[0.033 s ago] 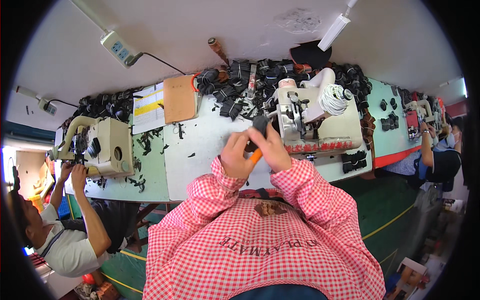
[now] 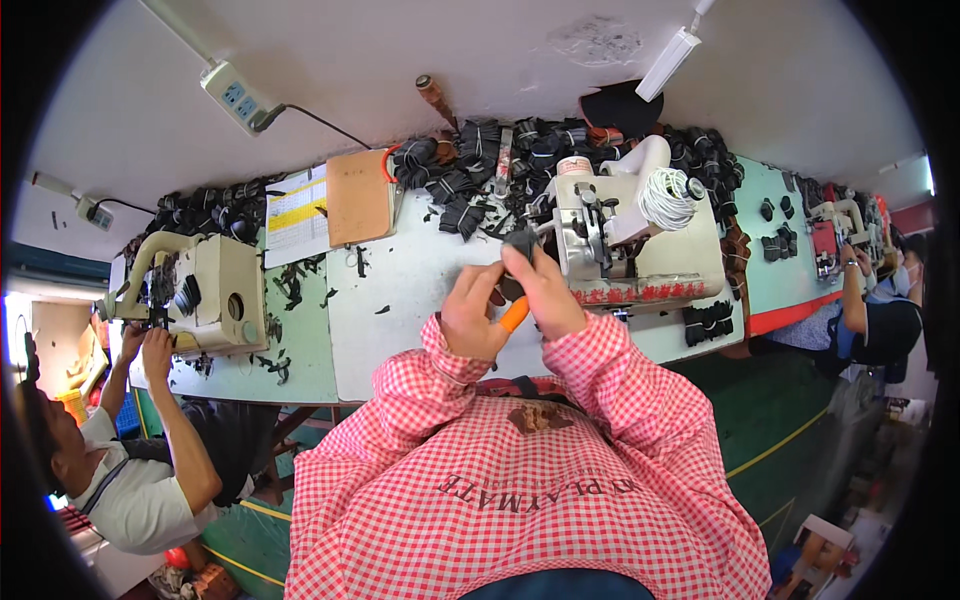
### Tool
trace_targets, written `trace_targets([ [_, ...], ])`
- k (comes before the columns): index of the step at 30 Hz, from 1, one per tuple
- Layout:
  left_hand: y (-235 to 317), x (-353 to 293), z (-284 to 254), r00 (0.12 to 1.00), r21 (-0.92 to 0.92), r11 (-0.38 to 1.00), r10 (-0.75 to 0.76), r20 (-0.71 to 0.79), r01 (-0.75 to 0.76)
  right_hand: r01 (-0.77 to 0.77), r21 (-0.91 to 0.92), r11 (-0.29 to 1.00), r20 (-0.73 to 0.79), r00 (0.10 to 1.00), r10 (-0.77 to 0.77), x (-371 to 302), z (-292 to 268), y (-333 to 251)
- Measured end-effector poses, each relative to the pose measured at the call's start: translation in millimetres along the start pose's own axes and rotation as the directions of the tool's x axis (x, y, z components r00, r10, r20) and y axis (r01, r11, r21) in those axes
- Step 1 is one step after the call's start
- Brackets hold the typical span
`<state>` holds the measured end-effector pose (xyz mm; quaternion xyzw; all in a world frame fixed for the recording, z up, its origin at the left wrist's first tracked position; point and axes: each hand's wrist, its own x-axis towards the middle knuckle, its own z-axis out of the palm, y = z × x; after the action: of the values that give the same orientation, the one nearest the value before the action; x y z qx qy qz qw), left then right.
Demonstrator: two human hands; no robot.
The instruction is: The person feeds leather pieces through a skiving machine to shave their edges and stacks the processed pieces on top of the machine.
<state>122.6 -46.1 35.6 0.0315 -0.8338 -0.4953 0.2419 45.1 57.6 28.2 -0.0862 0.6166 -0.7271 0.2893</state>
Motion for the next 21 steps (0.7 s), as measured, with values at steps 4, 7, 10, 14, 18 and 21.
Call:
trace_targets([
  [4,-38.6,-3.0,-11.9,0.867,-0.07,0.896,-0.402,0.294,0.439,-0.346,0.195,0.918,0.128,0.937,0.326,7.3,4.6,21.0],
  [7,-61.9,-14.1,-20.6,0.83,-0.253,0.827,-0.378,0.41,0.502,-0.551,0.124,0.825,0.147,0.833,0.534,24.6,1.9,60.6],
  [10,-60.0,-41.1,-19.1,0.887,-0.181,0.905,-0.308,0.345,0.384,-0.58,0.062,0.812,0.105,0.813,0.573,46.3,21.8,85.4],
  [14,-30.4,-86.0,-35.8,0.622,-0.19,0.844,-0.199,0.758,0.501,-0.52,-0.172,0.837,-0.347,0.827,0.443,87.5,11.1,91.3],
  [18,-145.1,-115.2,-51.8,0.759,0.311,0.742,-0.645,0.087,0.594,0.202,-0.947,0.249,0.27,0.923,0.275,54.6,21.0,115.3],
  [21,-179.7,-97.4,-83.7,0.803,0.352,0.758,-0.595,0.031,0.549,0.263,-0.96,0.095,0.279,0.923,0.266,42.6,24.5,125.3],
])
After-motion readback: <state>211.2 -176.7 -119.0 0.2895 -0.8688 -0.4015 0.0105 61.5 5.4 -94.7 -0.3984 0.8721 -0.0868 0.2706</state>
